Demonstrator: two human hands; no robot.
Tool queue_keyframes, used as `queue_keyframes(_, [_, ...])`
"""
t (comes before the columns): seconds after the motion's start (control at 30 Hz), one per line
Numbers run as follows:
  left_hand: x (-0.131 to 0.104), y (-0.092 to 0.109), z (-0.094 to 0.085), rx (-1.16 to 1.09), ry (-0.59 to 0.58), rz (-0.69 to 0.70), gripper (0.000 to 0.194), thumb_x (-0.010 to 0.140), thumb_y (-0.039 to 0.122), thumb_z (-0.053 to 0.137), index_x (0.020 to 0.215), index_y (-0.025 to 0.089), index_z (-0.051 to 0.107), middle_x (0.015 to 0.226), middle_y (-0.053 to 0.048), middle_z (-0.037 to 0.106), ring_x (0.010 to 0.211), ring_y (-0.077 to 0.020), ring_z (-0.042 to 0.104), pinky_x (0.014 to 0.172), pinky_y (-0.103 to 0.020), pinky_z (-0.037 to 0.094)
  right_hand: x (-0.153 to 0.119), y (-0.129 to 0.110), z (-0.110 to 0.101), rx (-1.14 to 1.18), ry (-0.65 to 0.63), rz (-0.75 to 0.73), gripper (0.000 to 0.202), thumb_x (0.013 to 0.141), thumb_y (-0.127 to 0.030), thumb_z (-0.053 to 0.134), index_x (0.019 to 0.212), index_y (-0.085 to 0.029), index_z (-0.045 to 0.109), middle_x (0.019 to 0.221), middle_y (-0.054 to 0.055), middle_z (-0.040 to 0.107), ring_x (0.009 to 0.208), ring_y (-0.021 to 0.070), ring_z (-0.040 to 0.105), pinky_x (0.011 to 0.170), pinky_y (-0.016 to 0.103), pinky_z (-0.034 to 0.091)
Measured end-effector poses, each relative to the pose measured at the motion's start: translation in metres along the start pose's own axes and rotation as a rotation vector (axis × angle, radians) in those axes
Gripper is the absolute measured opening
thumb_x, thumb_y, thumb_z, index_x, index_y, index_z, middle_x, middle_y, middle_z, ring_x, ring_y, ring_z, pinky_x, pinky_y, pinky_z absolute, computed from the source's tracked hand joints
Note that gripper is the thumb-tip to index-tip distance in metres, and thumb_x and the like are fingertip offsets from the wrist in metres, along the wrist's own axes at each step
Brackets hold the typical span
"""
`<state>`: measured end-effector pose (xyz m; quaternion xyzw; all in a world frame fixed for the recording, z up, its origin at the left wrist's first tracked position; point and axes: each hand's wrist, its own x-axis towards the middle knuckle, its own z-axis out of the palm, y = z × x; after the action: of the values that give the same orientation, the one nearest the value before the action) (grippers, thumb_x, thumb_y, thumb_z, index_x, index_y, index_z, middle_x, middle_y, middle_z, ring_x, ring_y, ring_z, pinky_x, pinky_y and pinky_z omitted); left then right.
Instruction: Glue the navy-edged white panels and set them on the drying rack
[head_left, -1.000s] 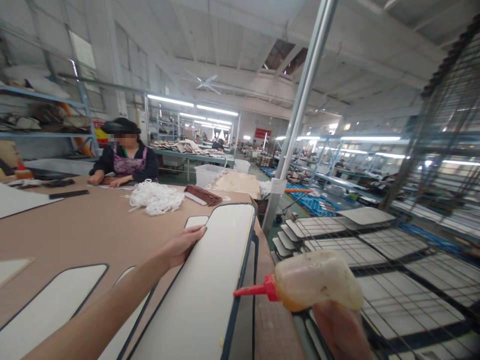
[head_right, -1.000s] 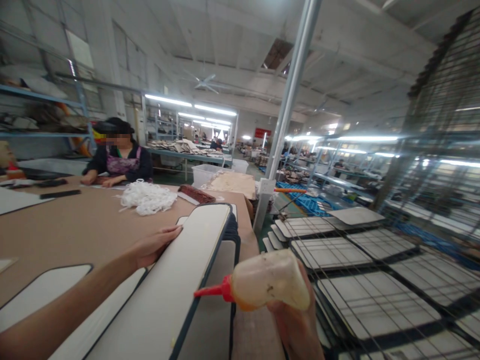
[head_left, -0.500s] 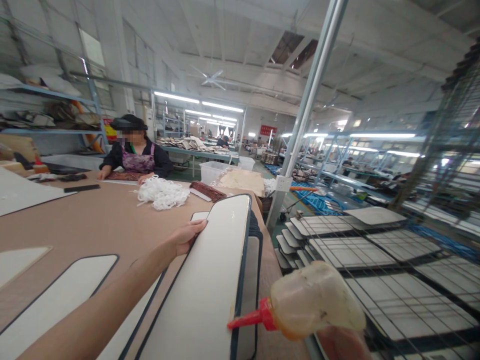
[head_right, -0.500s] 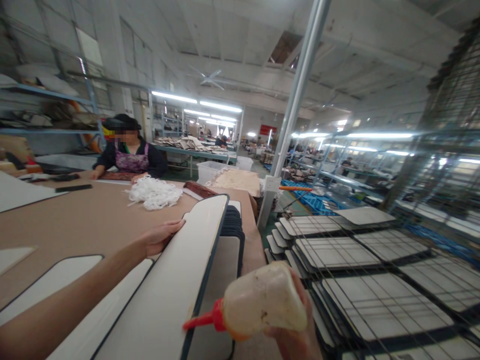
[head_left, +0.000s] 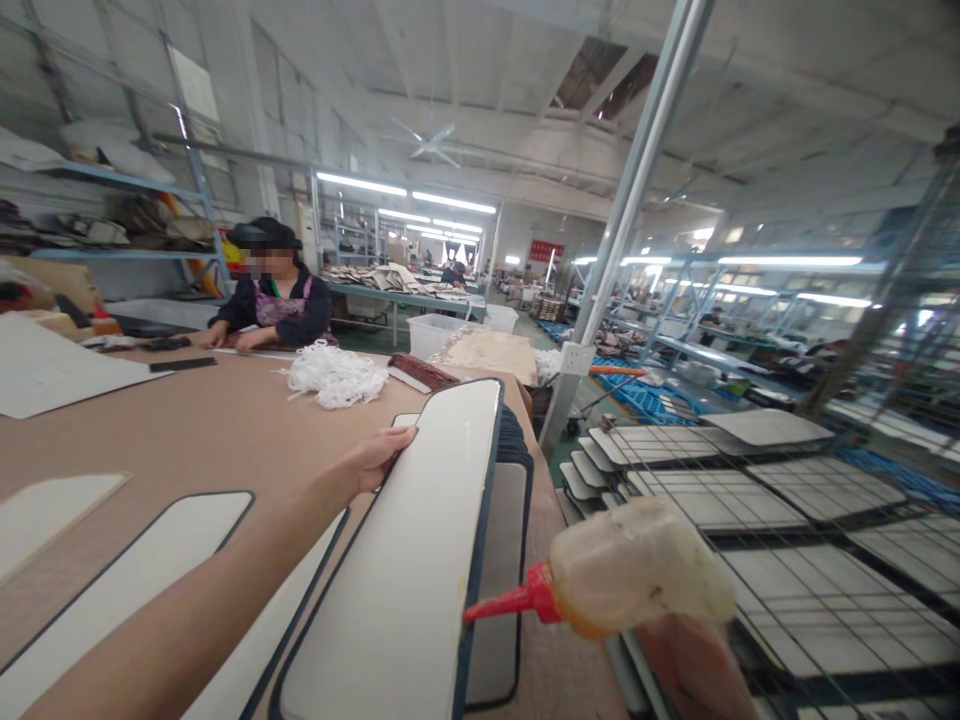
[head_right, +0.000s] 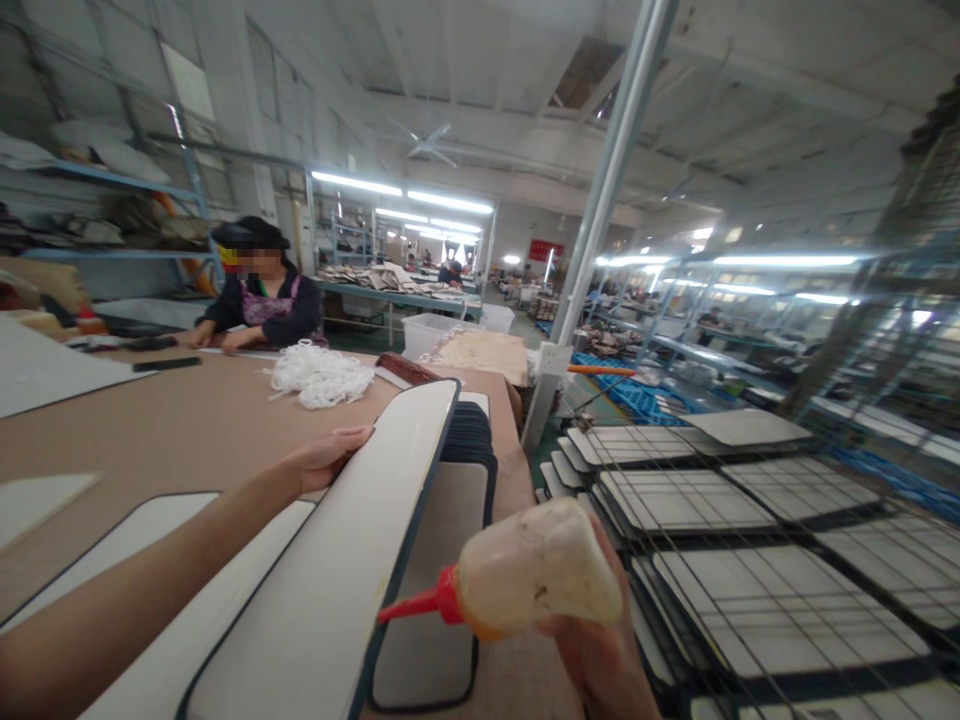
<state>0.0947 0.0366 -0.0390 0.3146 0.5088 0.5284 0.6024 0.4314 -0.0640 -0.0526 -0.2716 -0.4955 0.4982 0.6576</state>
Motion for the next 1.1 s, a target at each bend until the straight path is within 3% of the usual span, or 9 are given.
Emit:
queue_keyframes(0.13, [0.002, 0.001, -0.004, -0.001, 0.017, -0.002, 0.023, 0.068, 0.023, 0.084, 0.083, 0.011, 0.07, 0.07, -0.008, 0.076, 0.055, -0.0193, 0.069, 0.048, -0.024, 0.055, -0.01, 0.006, -0.003, 0.102, 0.041, 0.171, 0.073, 0.045, -0.033, 0.093, 0.113, -0.028, 0.066, 0.091, 0.007, 0.075, 0.087, 0.0335, 0.07, 0.068, 0.041, 0.059])
queue_keyframes(0.3, [0.001, 0.003, -0.007, -0.001, 0.043, -0.007, 0.012, 0.074, 0.019, 0.078, 0.08, 0.012, 0.07, 0.066, -0.006, 0.075, 0.052, -0.0177, 0.068, 0.049, -0.024, 0.056, -0.016, 0.011, -0.005, 0.116, 0.106, 0.188, 0.083, 0.039, -0.034, 0.095, 0.115, -0.029, 0.065, 0.093, 0.005, 0.075, 0.086, 0.0336, 0.07, 0.075, 0.046, 0.058])
queue_keyframes(0.57, [0.002, 0.006, -0.012, -0.03, 0.08, -0.007, 0.004, 0.083, 0.013, 0.067, 0.085, 0.011, 0.07, 0.067, -0.007, 0.076, 0.052, -0.0175, 0.069, 0.051, -0.024, 0.058, -0.012, 0.008, -0.002, 0.065, 0.039, 0.162, 0.084, 0.037, -0.04, 0.096, 0.114, -0.026, 0.065, 0.098, 0.01, 0.075, 0.102, 0.0399, 0.066, 0.081, 0.049, 0.057])
queue_keyframes(0.77, [0.008, 0.004, -0.021, -0.065, 0.11, -0.016, 0.007, 0.083, 0.009, 0.066, 0.086, 0.011, 0.071, 0.062, -0.005, 0.075, 0.045, -0.0172, 0.066, 0.045, -0.025, 0.056, -0.013, 0.008, -0.004, 0.091, 0.031, 0.191, 0.083, 0.037, -0.039, 0.098, 0.112, -0.027, 0.065, 0.1, 0.011, 0.075, 0.101, 0.0389, 0.067, 0.08, 0.048, 0.058])
queue_keyframes(0.93, [0.014, 0.002, -0.03, -0.113, 0.144, -0.003, 0.012, 0.087, 0.006, 0.06, 0.087, 0.011, 0.071, 0.061, -0.004, 0.074, 0.045, -0.0152, 0.066, 0.046, -0.022, 0.055, -0.014, 0.012, -0.009, 0.127, 0.038, 0.193, 0.092, 0.042, -0.031, 0.096, 0.126, -0.028, 0.059, 0.105, 0.011, 0.075, 0.1, 0.0368, 0.068, 0.079, 0.046, 0.058])
queue_keyframes(1.1, [0.02, -0.001, -0.039, -0.184, 0.163, 0.02, 0.013, 0.086, 0.005, 0.059, 0.087, 0.012, 0.071, 0.059, -0.002, 0.073, 0.045, -0.0157, 0.066, 0.047, -0.022, 0.056, -0.016, 0.014, -0.01, 0.12, 0.118, 0.164, 0.092, 0.046, -0.029, 0.095, 0.13, -0.029, 0.059, 0.089, 0.006, 0.075, 0.076, 0.0285, 0.069, 0.062, 0.038, 0.058])
